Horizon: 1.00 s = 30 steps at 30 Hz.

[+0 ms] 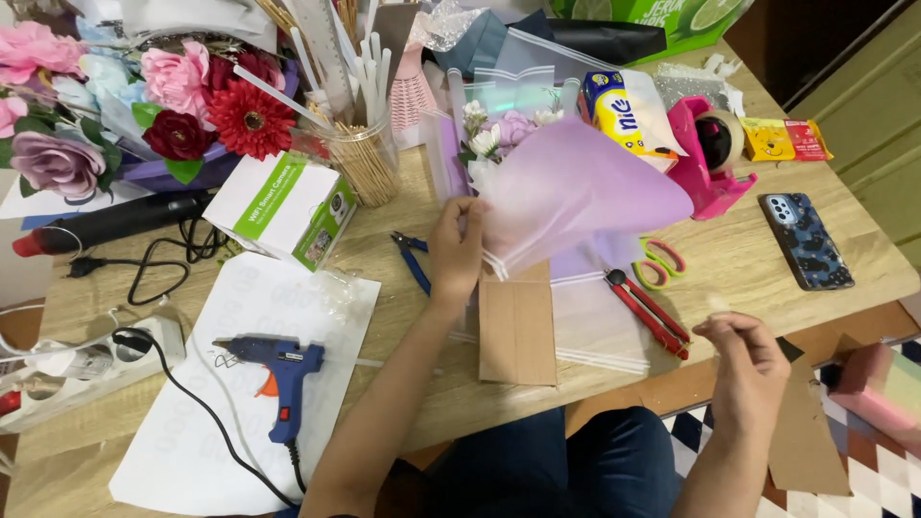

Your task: The person wraps a small bouquet of artificial flowers in purple and white translucent paper. They fold the paper around the stems, trim excess with a utility knife, and secure the layers with tape. The person adjusts the folds and smooths the paper to create a neat package.

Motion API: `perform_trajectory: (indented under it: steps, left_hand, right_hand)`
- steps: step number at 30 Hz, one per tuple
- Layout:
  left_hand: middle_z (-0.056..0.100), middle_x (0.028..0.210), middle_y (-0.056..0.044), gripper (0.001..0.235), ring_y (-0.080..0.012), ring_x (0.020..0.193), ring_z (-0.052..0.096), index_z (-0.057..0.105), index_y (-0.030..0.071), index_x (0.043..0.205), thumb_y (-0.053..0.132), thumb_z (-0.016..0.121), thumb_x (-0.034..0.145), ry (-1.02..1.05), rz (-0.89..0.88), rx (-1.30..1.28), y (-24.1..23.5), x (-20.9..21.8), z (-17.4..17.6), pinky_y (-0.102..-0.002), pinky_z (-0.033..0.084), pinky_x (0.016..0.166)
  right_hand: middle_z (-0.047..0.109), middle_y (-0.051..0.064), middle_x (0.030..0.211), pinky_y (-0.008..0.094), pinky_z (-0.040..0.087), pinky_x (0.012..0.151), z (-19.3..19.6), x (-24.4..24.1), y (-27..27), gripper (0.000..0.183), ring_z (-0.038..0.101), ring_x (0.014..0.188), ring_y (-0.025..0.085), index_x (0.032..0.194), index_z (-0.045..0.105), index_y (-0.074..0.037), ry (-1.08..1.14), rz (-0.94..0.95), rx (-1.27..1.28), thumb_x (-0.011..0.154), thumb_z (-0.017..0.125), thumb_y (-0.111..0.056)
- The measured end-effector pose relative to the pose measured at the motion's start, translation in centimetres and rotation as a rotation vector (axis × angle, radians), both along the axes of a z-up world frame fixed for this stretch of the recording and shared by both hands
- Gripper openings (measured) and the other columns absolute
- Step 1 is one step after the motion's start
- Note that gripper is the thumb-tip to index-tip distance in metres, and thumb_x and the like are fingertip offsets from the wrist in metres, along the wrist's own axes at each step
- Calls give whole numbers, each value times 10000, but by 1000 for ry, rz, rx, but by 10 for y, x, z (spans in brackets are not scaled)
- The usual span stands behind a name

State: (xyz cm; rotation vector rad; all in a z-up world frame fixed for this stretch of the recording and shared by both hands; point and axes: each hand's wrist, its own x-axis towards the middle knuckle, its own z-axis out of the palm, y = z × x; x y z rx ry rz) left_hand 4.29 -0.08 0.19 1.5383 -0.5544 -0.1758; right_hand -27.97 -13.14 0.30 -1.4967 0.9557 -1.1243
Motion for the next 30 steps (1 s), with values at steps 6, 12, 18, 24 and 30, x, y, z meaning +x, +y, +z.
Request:
perform_trajectory:
  steps: [6, 12, 18, 24, 30]
  left_hand:
    - [611, 1294, -129, 430, -254, 1263, 594, 511, 61, 1367, 59, 515, 937, -47, -141, -31, -4, 0, -12, -362, 495, 1072]
    - [576, 1304, -64, 304, -298, 1216, 591, 617, 170, 1244, 154, 661, 943, -808, -17, 46, -15, -6, -37, -477, 455, 1069]
    - [737, 1038, 106, 390, -116, 1021, 699, 563, 315, 1399, 445, 608, 1034, -779, -340, 84, -2, -31, -11, -404, 364, 1005]
    - [748, 1134, 91, 508, -107, 1052, 715, 660, 279, 1305, 442, 826, 853, -679, -621, -27, 6, -22, 11, -296, 386, 972]
    - [744, 1053, -38, 178, -221, 1008, 742, 767, 172, 1080, 245, 791, 919, -409, -802, -88, -3, -24, -4, -363, 534, 947]
  right_hand:
    - [694, 70, 1129, 301, 558, 1032, -10, 3, -1, 161, 663, 1089, 169, 1132, 689, -60, -58, 172, -58, 974, 691, -28]
    - [572, 146, 1277, 407, 422, 1126, 0, 79, 21, 172, 531, 1242, 229, 1051, 744, -12, -75, 373, -256, 880, 755, 0]
    - [605, 153, 1113, 429, 451, 1078, -18, 115, 27, 183, 588, 1165, 246, 1016, 759, 12, -120, 505, -271, 837, 793, 30]
    - [635, 115, 924, 372, 487, 978, -10, 120, 30, 221, 593, 994, 173, 1053, 766, 0, -95, 477, -266, 834, 796, -6]
    - [631, 60, 785, 341, 495, 889, -28, 124, 19, 321, 586, 879, 119, 1096, 665, 5, -133, 458, -134, 808, 802, 44]
